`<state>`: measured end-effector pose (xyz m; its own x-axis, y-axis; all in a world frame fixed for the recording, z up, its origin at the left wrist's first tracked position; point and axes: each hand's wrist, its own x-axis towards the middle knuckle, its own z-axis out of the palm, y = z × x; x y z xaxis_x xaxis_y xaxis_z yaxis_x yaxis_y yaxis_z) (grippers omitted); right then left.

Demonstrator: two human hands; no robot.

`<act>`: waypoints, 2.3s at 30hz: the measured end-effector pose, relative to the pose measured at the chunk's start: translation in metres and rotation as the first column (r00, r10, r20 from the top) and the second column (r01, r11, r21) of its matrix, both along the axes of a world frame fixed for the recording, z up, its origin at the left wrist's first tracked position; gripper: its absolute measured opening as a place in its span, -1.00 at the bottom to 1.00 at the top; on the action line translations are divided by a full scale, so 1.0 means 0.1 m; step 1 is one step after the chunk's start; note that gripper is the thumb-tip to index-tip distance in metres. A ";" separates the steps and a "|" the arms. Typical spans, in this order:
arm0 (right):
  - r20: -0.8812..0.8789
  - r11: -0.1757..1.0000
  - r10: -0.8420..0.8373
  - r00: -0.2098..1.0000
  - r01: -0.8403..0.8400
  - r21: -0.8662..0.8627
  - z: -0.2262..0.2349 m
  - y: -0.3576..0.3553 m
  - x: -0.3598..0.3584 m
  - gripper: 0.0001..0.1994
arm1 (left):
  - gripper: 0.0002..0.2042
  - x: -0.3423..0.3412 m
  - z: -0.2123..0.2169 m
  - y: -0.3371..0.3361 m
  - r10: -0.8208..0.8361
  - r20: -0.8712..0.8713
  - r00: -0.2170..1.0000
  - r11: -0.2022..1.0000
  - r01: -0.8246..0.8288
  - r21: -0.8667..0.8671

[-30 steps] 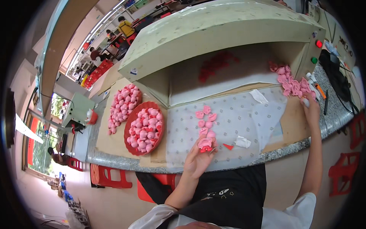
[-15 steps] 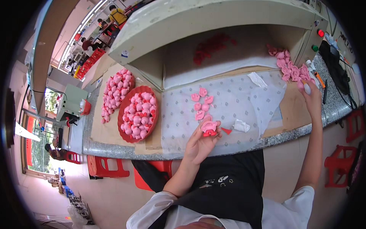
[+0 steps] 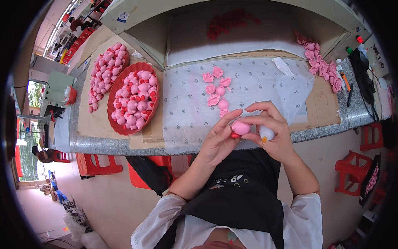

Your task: Applying glue to small pink plastic toy components and joining them together.

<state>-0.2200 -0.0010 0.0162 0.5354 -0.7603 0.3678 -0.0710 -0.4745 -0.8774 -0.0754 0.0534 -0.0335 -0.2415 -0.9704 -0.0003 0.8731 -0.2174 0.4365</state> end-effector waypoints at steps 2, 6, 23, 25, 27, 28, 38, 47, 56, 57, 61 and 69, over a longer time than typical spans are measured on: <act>-0.014 1.000 0.006 1.000 -0.006 0.009 0.00 0.02 0.02 -0.69 | -0.60 0.03 -0.02 0.01 -0.001 -0.017 1.000 1.000 0.001 -0.002; -0.050 1.000 0.026 0.998 -0.026 -0.010 0.01 0.00 0.03 -0.69 | -0.57 0.06 -0.01 0.00 -0.009 0.024 1.000 1.000 0.009 -0.027; -0.190 0.963 0.252 0.949 -0.227 0.147 0.16 -0.07 -0.04 -0.67 | -0.53 0.15 0.11 0.01 -0.041 0.343 0.938 0.993 0.077 -0.092; -0.061 0.946 0.222 0.973 -0.200 0.254 0.08 -0.06 -0.03 -0.69 | -0.57 0.20 0.09 -0.01 -0.085 0.363 0.928 0.991 0.116 -0.064; 0.038 0.821 0.233 0.972 -0.217 0.528 0.12 -0.07 -0.03 -0.69 | -0.58 0.28 -0.02 -0.05 0.178 0.615 0.768 0.950 0.030 -0.312; 0.131 0.618 0.217 0.967 -0.240 0.749 0.13 -0.07 -0.05 -0.68 | -0.58 0.29 -0.02 -0.07 0.168 0.621 0.766 0.950 0.043 -0.309; 0.434 0.158 0.049 0.900 -0.436 0.886 -0.18 0.00 0.02 -0.68 | -0.67 0.26 0.06 -0.18 0.228 0.580 0.782 0.848 0.133 -0.513; 0.522 0.141 -0.058 0.851 -0.511 0.848 -0.30 0.09 0.10 -0.73 | -0.69 0.25 0.01 -0.14 0.128 0.500 0.857 0.903 0.108 -0.416; 0.239 0.979 -0.004 0.971 -0.044 0.197 -0.15 0.17 0.21 -0.67 | -0.64 0.17 0.13 0.09 0.422 0.538 0.729 0.880 -0.188 -0.435; 0.191 0.996 -0.014 0.982 -0.003 0.086 -0.14 0.19 0.19 -0.67 | -0.67 0.13 0.13 0.12 0.457 0.564 0.688 0.871 -0.217 -0.441; 0.111 0.980 -0.070 0.991 0.089 -0.181 -0.12 0.19 0.21 -0.70 | -0.74 0.10 0.11 0.19 0.427 0.507 0.748 0.895 -0.270 -0.355; 0.072 0.939 -0.049 0.996 0.070 -0.336 -0.11 0.20 0.22 -0.68 | -0.84 0.09 0.01 0.21 0.493 0.433 0.755 0.845 -0.297 -0.446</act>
<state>-0.1982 0.0187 0.0053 0.4614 -0.6155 0.6390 -0.0593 -0.7400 -0.6700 -0.0661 0.0742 -0.0322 0.1060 -0.9388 0.3276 0.4679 0.3378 0.8167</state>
